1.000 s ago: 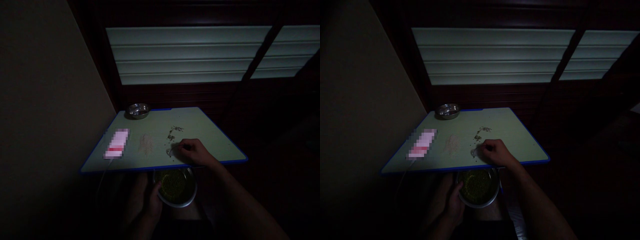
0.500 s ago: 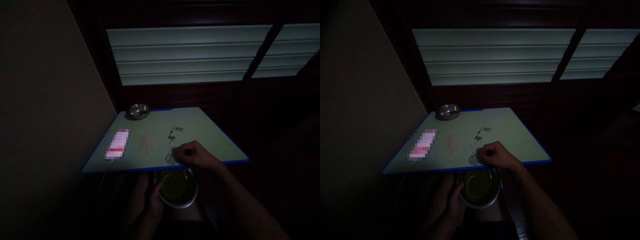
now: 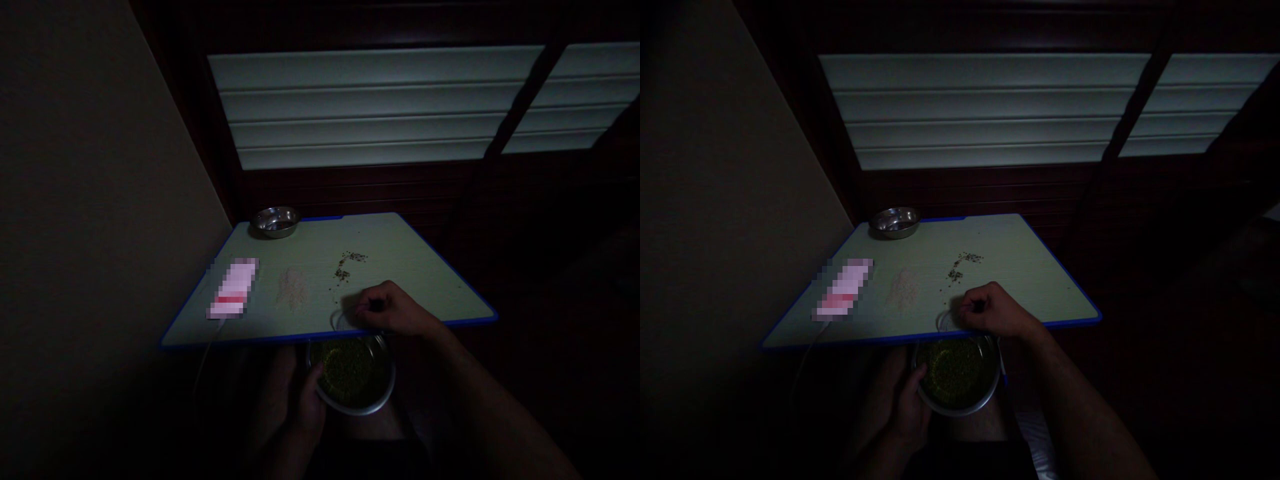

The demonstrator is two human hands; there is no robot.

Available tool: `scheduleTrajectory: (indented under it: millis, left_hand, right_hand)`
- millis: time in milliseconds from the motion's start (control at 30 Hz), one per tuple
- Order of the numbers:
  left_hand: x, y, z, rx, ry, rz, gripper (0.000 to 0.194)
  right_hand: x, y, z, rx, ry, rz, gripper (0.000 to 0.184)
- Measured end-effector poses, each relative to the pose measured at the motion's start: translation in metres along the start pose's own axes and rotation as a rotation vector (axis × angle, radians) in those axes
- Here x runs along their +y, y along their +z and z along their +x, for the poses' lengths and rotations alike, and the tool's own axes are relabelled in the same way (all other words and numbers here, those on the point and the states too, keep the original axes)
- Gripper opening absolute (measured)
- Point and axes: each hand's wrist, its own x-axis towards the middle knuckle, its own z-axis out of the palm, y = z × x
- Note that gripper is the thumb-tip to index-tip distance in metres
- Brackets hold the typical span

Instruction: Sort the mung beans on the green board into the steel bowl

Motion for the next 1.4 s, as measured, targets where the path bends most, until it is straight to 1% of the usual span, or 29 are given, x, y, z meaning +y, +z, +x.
scheduleTrajectory:
  millis: [167, 367, 533, 733, 833, 967, 1100, 1200, 1400]
  left_hand:
    - [0.002, 0.002, -0.004, 0.005, 0.015, -0.017, 0.025]
    - [0.002, 0.002, -0.003, 0.050, -0.022, -0.020, 0.026]
    - [0.002, 0.002, -0.004, 0.027, -0.006, -0.006, 0.030]
    - [0.001, 0.002, -0.003, -0.001, -0.011, 0.013, 0.021]
    - [0.002, 0.002, -0.002, -0.006, 0.016, 0.012, 0.021]
    - [0.002, 0.003, -0.001, 0.032, 0.010, -0.005, 0.023]
    - [0.001, 0.003, -0.002, 0.025, 0.003, -0.018, 0.026]
    - [0.001, 0.002, -0.003, 0.010, 0.006, -0.020, 0.032]
    - [0.000, 0.002, -0.002, 0.039, -0.016, -0.009, 0.039]
  right_hand:
    - [0.006, 0.000, 0.004, 0.195, -0.015, -0.075, 0.018]
    - [0.009, -0.001, 0.010, 0.288, 0.005, -0.209, 0.019]
    - [0.012, 0.000, 0.011, 0.259, -0.021, -0.223, 0.026]
    - [0.014, 0.000, 0.010, 0.262, -0.054, -0.226, 0.023]
    - [0.015, 0.001, 0.011, 0.256, -0.067, -0.220, 0.022]
    - [0.013, 0.001, 0.010, 0.226, -0.085, -0.179, 0.019]
    - [0.009, -0.001, 0.008, 0.230, -0.090, -0.137, 0.016]
    - [0.006, -0.001, 0.007, 0.210, -0.066, -0.138, 0.017]
    - [0.011, 0.001, 0.010, 0.201, -0.072, -0.172, 0.019]
